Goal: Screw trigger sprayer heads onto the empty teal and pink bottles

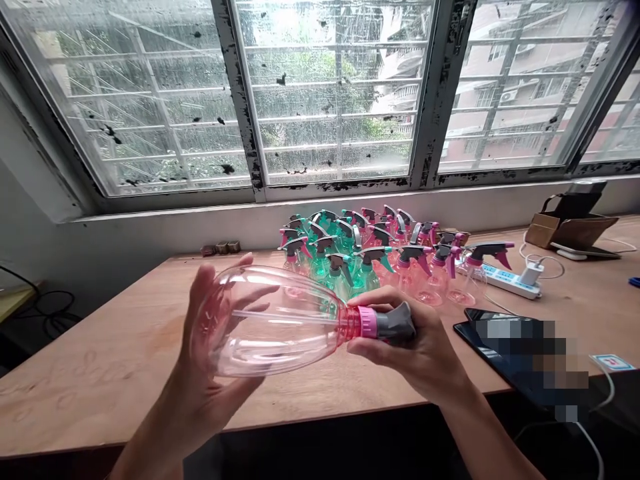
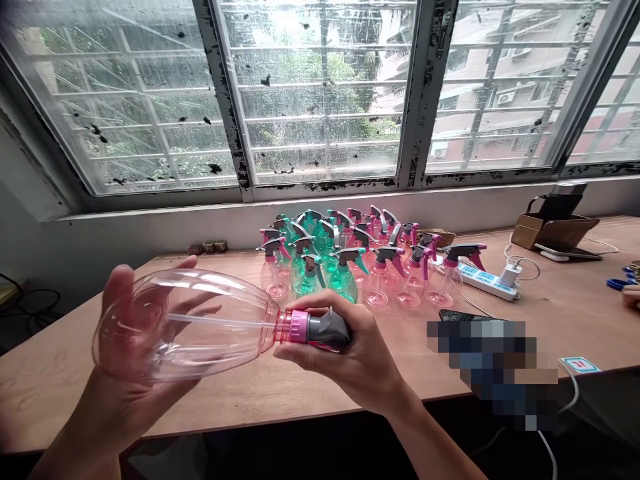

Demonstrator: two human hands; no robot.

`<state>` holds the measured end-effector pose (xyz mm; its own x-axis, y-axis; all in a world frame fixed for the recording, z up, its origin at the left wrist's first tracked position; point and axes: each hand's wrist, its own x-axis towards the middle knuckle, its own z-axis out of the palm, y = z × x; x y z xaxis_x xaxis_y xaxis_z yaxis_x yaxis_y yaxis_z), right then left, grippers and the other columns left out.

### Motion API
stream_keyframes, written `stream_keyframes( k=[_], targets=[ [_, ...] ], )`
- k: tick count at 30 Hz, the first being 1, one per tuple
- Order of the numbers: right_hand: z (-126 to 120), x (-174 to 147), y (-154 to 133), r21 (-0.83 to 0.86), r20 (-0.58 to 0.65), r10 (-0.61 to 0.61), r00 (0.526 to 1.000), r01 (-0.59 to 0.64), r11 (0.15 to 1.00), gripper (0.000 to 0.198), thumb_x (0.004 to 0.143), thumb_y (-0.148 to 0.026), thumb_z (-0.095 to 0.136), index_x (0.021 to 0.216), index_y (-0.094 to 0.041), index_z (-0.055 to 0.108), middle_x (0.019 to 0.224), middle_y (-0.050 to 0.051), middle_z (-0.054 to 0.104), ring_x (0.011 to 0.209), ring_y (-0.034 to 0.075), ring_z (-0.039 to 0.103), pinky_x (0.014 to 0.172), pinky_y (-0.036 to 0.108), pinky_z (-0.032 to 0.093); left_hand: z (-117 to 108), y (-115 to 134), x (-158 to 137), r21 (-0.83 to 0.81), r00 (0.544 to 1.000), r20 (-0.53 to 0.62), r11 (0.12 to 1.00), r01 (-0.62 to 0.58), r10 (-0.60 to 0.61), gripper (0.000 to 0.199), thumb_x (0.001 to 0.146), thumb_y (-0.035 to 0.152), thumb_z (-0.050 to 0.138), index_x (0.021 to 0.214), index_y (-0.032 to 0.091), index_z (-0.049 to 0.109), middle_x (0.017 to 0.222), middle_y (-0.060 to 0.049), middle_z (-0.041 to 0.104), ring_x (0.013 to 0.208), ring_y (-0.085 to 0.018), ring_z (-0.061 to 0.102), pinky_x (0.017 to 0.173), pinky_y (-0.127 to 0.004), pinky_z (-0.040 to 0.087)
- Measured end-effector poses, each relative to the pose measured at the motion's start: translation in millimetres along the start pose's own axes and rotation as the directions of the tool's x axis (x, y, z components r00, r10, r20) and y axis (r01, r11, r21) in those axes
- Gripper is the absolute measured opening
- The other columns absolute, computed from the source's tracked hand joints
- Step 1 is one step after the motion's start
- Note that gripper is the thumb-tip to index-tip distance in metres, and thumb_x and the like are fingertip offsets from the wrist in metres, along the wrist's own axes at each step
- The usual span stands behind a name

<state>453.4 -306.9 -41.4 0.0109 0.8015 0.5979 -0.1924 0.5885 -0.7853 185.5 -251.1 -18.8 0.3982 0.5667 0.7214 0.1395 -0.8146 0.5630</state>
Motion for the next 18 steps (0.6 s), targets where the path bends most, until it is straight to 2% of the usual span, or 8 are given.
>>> stream_keyframes(
  k=[2, 5, 7, 12, 13, 15, 17, 18],
  targets=[
    [-0.7, -0.5, 0.1, -0.033, 0.003, -0.016, 1.0, 0.016, 0.999, 0.038, 0.081, -0.006, 0.094, 0.11, -0.027, 0.081, 0.084, -0.005, 0.077, 0.063, 0.008, 0.064, 0.059, 0.012, 0.055, -0.7, 0.0, 0.4, -0.006, 0.999, 0.017, 0.999, -0.032, 0.032, 0.111, 0.09, 0.041, 0.088, 0.171, 0.055, 0.013, 0.18, -0.002, 0.031, 0.159, -0.042, 0.043, 0.12, -0.059, 0.055],
    [-1.7, -2.0, -0.9, -0.077, 0.007, -0.023, 1.0, 0.023, 0.997, 0.041, 0.08, -0.004, 0.095, 0.11, -0.028, 0.081, 0.085, -0.005, 0.079, 0.066, 0.008, 0.066, 0.063, 0.013, 0.056, -3.6, 1.1, -1.2, -0.022, 0.999, 0.033, 0.999, -0.034, 0.035, 0.099, 0.089, 0.048, 0.086, 0.171, 0.043, 0.031, 0.177, -0.008, 0.036, 0.165, -0.045, 0.03, 0.12, -0.06, 0.055],
    [-2.3, -2.5, -1.8, -0.09, -0.005, -0.018, 1.0, 0.017, 0.996, 0.041, 0.079, -0.005, 0.095, 0.11, -0.027, 0.081, 0.084, -0.005, 0.079, 0.066, 0.009, 0.066, 0.061, 0.013, 0.056, -5.2, 0.8, -2.8, -0.026, 0.999, 0.037, 0.999, -0.028, 0.029, 0.095, 0.09, 0.042, 0.087, 0.169, 0.044, 0.035, 0.178, -0.007, 0.035, 0.164, -0.045, 0.032, 0.119, -0.06, 0.056],
    [-1.9, -2.4, -3.8, -0.101, -0.049, -0.015, 0.999, 0.01, 0.995, 0.029, 0.083, -0.012, 0.093, 0.106, -0.025, 0.081, 0.08, -0.004, 0.076, 0.059, 0.008, 0.062, 0.053, 0.013, 0.052, -2.0, -3.3, -2.3, -0.044, 0.995, 0.029, 0.995, -0.089, 0.09, 0.105, 0.094, 0.021, 0.081, 0.169, 0.059, 0.018, 0.18, 0.0, 0.033, 0.156, -0.037, 0.05, 0.12, -0.059, 0.055],
    [-1.6, -2.6, -4.3, -0.103, -0.048, -0.019, 0.999, 0.014, 0.995, 0.027, 0.084, -0.013, 0.092, 0.105, -0.025, 0.08, 0.078, -0.004, 0.075, 0.057, 0.008, 0.061, 0.051, 0.013, 0.051, -0.7, -4.1, -1.4, -0.035, 0.995, 0.026, 0.994, -0.1, 0.101, 0.106, 0.095, 0.024, 0.082, 0.17, 0.058, 0.016, 0.179, -0.001, 0.035, 0.158, -0.038, 0.047, 0.122, -0.06, 0.053],
    [-1.3, -3.5, -5.6, -0.131, -0.042, -0.04, 0.998, 0.034, 0.991, 0.026, 0.084, -0.013, 0.093, 0.104, -0.024, 0.079, 0.077, -0.004, 0.075, 0.055, 0.008, 0.062, 0.05, 0.015, 0.051, 1.4, -5.0, 0.0, -0.028, 0.995, 0.05, 0.996, -0.086, 0.087, 0.107, 0.09, 0.047, 0.086, 0.172, 0.053, 0.018, 0.177, -0.004, 0.038, 0.165, -0.042, 0.033, 0.128, -0.064, 0.044],
    [-1.5, -4.3, -7.3, -0.185, -0.041, -0.071, 0.997, 0.063, 0.981, 0.028, 0.083, -0.014, 0.094, 0.104, -0.024, 0.078, 0.078, -0.003, 0.076, 0.057, 0.01, 0.065, 0.053, 0.017, 0.053, 2.0, -4.9, 0.3, -0.061, 0.995, 0.088, 0.997, -0.044, 0.049, 0.101, 0.086, 0.07, 0.078, 0.171, 0.049, 0.028, 0.178, -0.003, 0.037, 0.168, -0.044, 0.02, 0.13, -0.066, 0.04],
    [-1.9, -4.6, -8.1, -0.207, -0.041, -0.082, 0.996, 0.072, 0.976, 0.03, 0.082, -0.015, 0.095, 0.104, -0.024, 0.077, 0.078, -0.003, 0.077, 0.058, 0.011, 0.066, 0.054, 0.017, 0.054, 1.8, -4.5, -0.1, -0.09, 0.995, 0.097, 0.996, -0.028, 0.037, 0.093, 0.088, 0.073, 0.074, 0.169, 0.048, 0.035, 0.178, -0.003, 0.036, 0.169, -0.044, 0.017, 0.13, -0.065, 0.041]
  ],
)
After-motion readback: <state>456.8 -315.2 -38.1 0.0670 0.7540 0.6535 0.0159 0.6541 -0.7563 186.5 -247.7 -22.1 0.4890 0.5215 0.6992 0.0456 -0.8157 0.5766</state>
